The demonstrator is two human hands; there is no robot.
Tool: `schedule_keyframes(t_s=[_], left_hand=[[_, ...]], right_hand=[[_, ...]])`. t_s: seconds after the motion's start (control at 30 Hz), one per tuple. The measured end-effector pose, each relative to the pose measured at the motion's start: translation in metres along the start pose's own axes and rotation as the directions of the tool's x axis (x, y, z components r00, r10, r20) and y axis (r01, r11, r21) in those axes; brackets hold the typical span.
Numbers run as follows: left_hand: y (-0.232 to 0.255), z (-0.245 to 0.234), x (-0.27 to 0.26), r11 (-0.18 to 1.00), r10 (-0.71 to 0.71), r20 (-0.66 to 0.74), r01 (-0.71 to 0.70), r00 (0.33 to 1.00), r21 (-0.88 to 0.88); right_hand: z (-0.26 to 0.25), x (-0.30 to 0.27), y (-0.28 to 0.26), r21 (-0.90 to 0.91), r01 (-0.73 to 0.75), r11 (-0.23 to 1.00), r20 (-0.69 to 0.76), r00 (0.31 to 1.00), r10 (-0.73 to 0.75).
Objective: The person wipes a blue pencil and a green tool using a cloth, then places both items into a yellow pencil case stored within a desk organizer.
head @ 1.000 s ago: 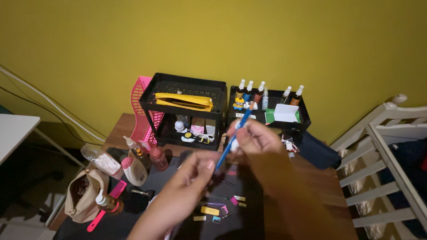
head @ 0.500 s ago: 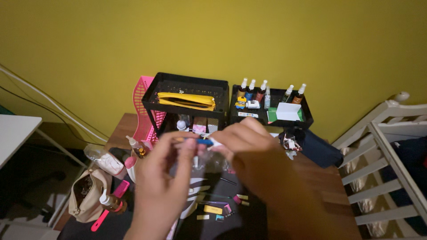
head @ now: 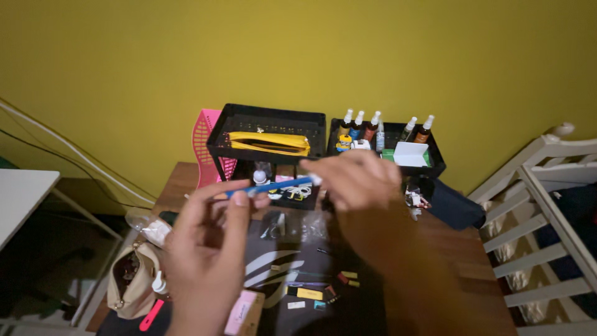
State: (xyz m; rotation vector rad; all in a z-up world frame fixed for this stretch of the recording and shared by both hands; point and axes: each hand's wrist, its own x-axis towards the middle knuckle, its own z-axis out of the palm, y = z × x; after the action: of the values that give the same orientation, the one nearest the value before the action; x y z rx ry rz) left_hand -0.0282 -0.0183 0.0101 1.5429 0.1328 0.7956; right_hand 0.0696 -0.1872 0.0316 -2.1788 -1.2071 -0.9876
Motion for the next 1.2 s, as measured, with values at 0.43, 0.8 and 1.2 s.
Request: schedule_keyframes(t_s=[0.43, 0.8, 1.2], left_hand=[[0.006, -0.03, 0.03, 0.998, 0.059, 0.136, -0.058, 0.989, -0.013], [-0.017, -0.02, 0.031, 0.992, 0.13, 0.131, -0.13, 0.983, -0.006], [-0.028, -0.022, 0.043, 0.993, 0.119, 0.094, -0.118, 0.988, -0.023]], right_hand=[[0.02, 0.019, -0.008, -0.022, -0.22, 0.975, -0.03, 0.975, 0.219], [0.027, 0.017, -0.033, 0.084, -0.086, 0.993, -0.087, 0.992, 0.094], [0.051, 0.031, -0.042, -0.005, -0.085, 0.996, -0.02, 0.996, 0.085]])
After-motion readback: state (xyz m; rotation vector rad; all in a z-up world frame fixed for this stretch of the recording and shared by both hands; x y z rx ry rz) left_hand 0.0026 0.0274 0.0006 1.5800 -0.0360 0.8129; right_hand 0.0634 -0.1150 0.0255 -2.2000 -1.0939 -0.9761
